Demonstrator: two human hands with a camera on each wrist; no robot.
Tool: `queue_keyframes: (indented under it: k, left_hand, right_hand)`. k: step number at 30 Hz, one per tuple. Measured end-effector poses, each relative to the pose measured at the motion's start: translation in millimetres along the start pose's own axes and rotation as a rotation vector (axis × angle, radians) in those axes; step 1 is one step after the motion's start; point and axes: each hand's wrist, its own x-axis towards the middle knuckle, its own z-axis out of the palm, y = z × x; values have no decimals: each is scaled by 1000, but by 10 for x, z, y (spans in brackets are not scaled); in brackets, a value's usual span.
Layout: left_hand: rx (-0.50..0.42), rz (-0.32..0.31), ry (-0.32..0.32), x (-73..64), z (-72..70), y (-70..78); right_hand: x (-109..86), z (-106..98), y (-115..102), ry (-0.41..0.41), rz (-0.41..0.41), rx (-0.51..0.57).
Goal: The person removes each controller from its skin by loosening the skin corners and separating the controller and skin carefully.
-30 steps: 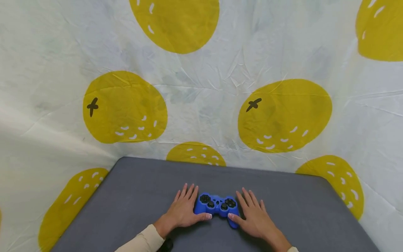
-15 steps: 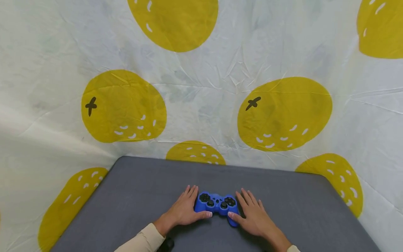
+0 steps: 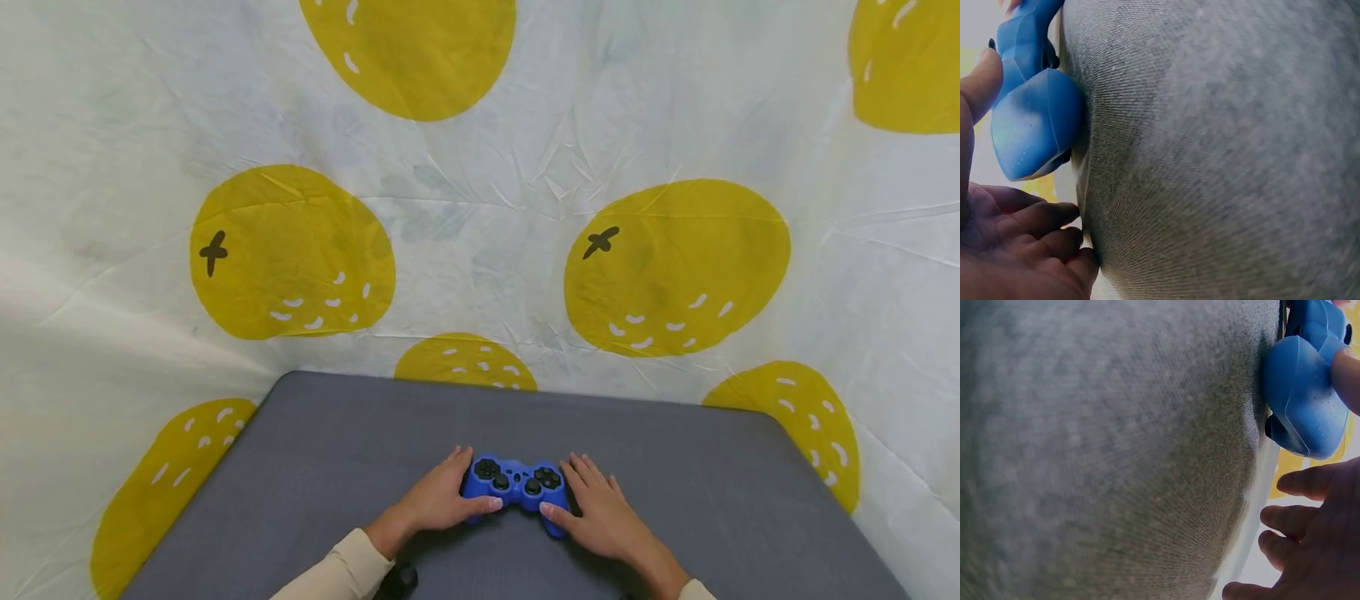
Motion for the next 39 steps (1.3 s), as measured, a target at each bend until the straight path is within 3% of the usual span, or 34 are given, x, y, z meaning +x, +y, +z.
queue_keyframes:
  k: [6, 20, 24, 33, 39]
  left_hand:
    - [-30, 10, -4, 37, -25, -44]
    - [-158, 7, 7, -21, 0, 46]
    - [-197, 31, 0, 10, -21, 93]
    - [-222, 22, 12, -18, -17, 147]
    - [-213, 37, 48, -26, -18, 181]
  right_hand:
    - [12, -5, 18, -8, -22, 38]
    - [-15, -18, -44, -1, -6, 188]
    - [2, -48, -55, 21, 21, 244]
    - [-18, -37, -128, 106, 89, 369]
    - [-4, -48, -204, 155, 135, 496]
